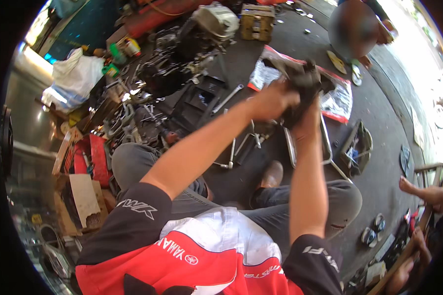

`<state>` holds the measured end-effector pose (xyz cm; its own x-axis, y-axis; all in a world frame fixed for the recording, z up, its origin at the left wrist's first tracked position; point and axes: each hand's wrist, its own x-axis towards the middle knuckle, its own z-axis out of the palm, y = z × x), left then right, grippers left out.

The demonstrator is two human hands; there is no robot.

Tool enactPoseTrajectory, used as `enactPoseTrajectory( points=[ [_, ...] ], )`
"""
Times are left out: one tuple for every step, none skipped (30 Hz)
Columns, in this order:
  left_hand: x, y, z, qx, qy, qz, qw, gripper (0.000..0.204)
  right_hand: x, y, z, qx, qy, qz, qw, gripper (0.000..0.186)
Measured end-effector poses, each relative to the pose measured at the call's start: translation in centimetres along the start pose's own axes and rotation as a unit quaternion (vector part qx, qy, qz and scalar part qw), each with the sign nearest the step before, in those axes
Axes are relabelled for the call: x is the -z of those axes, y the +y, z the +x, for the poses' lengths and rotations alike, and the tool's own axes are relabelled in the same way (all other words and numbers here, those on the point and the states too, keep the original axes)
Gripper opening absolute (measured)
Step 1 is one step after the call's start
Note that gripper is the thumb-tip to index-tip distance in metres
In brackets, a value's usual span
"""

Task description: Inspecting and applying grease to engine components before reassembly.

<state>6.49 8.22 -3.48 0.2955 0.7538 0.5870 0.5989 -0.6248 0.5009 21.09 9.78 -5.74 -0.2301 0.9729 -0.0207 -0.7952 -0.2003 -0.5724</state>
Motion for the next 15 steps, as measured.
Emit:
enactPoseTrajectory(
  points=[
    [0.8, -0.4, -2.0, -0.062, 0.074, 0.145, 0.985, 0.036, 0.1, 3.5, -0.2, -0.048, -0.034, 0.030, 0.998, 0.051],
    [1.9, -0.3, -4.8, 0.005, -0.004, 0.182, 0.983, 0.037, 0.1, 6.4, -0.6, -0.093, -0.021, 0.048, 0.994, 0.047],
    [3.4, 0.0, -7.6, 0.090, -0.048, 0.150, 0.983, 0.038, -0.2, 8.8, -1.0, -0.113, 0.021, -0.017, 0.993, 0.043],
    [5.2, -0.2, -9.3, 0.240, -0.235, 0.063, 0.940, 0.037, -0.6, 10.2, -1.5, -0.123, 0.027, -0.062, 0.990, 0.039],
    [7.4, -0.5, -11.0, 0.210, -0.217, 0.046, 0.952, 0.037, -1.1, 11.3, -2.1, -0.157, 0.102, -0.104, 0.977, 0.036],
    [9.3, -0.8, -12.2, 0.190, -0.216, 0.047, 0.957, 0.038, -1.7, 12.1, -2.8, -0.189, 0.153, -0.136, 0.960, 0.033],
    [10.7, -1.4, -12.7, 0.237, -0.148, 0.005, 0.960, 0.041, -2.5, 12.6, -3.3, -0.221, 0.170, -0.130, 0.952, 0.032],
    [11.7, -1.9, -12.9, 0.293, -0.071, -0.022, 0.953, 0.043, -3.2, 12.9, -3.8, -0.176, 0.112, -0.155, 0.966, 0.032],
    [12.5, -2.3, -13.2, 0.208, 0.121, -0.009, 0.971, 0.048, -4.0, 13.4, -4.3, -0.148, 0.074, -0.167, 0.972, 0.032],
    [12.8, -2.6, -13.1, 0.234, 0.179, 0.056, 0.954, 0.047, -5.0, 14.3, -4.5, -0.115, 0.005, -0.158, 0.981, 0.032],
    [13.2, -2.9, -13.4, 0.370, 0.108, -0.148, 0.911, 0.048, -5.9, 15.1, -4.5, -0.142, -0.052, -0.180, 0.972, 0.034],
    [13.4, -3.2, -13.6, 0.453, 0.040, -0.362, 0.814, 0.048, -6.6, 16.0, -4.5, -0.066, -0.029, -0.367, 0.927, 0.035],
    [13.5, -3.6, -13.7, 0.461, 0.030, -0.377, 0.803, 0.040, -7.1, 16.7, -4.7, 0.022, -0.035, -0.527, 0.849, 0.037],
    [13.8, -4.0, -14.1, 0.427, 0.032, -0.345, 0.836, 0.038, -7.4, 17.2, -5.0, 0.119, -0.049, -0.660, 0.740, 0.038],
    [14.2, -4.2, -14.3, 0.413, 0.013, -0.313, 0.855, 0.035, -7.6, 17.7, -5.5, -0.027, 0.006, -0.481, 0.876, 0.042]
  ],
)
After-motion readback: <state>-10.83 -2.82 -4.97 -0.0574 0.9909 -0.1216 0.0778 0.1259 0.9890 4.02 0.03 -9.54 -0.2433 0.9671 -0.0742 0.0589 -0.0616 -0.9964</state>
